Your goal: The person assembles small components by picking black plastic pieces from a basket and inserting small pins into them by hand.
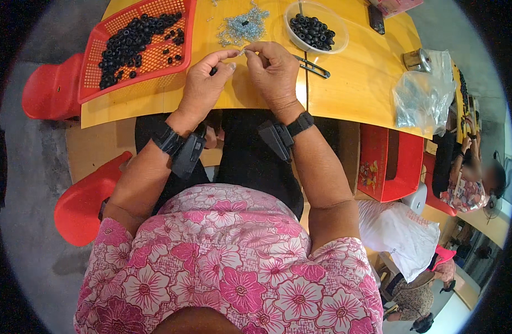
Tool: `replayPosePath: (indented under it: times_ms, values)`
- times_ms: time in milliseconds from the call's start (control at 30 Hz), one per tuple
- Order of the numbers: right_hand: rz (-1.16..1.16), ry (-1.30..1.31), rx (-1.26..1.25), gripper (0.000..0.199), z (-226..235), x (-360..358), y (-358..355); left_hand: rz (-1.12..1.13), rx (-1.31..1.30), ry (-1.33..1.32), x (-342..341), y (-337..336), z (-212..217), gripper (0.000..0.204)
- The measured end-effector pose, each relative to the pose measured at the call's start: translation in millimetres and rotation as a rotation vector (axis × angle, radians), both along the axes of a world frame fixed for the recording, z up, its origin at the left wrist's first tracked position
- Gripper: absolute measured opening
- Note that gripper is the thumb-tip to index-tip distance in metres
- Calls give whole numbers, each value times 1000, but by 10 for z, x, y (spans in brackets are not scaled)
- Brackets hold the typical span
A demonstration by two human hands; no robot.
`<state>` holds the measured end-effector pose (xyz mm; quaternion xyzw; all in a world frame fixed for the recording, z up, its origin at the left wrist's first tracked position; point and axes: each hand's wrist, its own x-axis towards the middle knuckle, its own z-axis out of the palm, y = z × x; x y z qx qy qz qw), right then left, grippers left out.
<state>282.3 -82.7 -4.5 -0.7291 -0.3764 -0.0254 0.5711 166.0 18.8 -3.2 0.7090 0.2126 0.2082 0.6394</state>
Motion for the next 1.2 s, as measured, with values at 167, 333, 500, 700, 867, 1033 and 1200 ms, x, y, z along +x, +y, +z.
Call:
replayPosePath:
  times_ms: [167,333,500,700,867,1033,1200]
  values:
    - [14,44,-8,7,-53,16,-3,42,-94,6,74,6,13,22]
    - [10,9,-10,7,-90,24,11,18,-61,15,122,41,-60,21]
    - [32,-32,-31,7,-55,19,11,38,-6,42,136,62,-84,17]
    - [33,-60,-71,8,-43,0,13,61,2,22,139,67,-109,18]
    - [20,-121,-101,8,-27,-15,8,42,-42,87,125,80,-83,15]
    - [14,-148,-82,8,-42,-24,11,56,8,9,130,64,-121,14]
    - [9,-179,-91,8,-37,-28,18,86,-61,42,128,49,-119,16]
